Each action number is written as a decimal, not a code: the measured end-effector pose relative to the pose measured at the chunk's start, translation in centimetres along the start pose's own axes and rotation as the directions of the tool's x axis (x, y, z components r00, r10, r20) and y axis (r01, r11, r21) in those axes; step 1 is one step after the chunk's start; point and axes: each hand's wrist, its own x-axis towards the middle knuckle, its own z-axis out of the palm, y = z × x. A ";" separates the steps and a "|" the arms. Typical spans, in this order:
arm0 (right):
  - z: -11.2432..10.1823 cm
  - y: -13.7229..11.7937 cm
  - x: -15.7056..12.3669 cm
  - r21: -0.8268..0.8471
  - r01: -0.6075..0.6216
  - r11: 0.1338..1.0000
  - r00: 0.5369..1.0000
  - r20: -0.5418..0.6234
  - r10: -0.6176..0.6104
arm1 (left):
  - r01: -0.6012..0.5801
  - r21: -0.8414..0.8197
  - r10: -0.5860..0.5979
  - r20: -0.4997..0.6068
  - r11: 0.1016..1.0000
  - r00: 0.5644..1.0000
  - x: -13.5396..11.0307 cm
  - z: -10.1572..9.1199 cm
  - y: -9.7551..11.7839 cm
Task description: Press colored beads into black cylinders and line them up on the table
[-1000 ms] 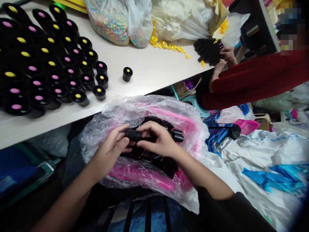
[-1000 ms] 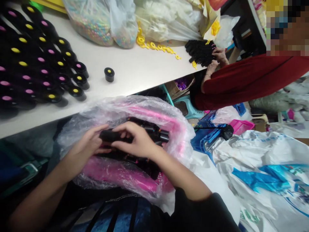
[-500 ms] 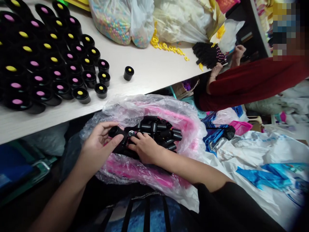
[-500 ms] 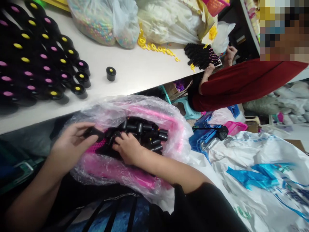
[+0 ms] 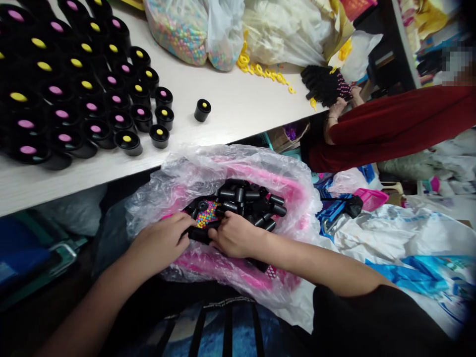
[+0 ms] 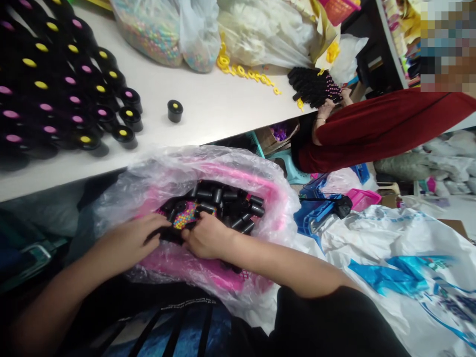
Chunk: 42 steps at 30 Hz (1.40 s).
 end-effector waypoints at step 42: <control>2.1 1.9 -1.9 0.178 -0.492 0.852 0.863 -0.033 0.505 | -0.131 0.193 0.066 0.312 0.973 0.948 2.2 1.0 3.5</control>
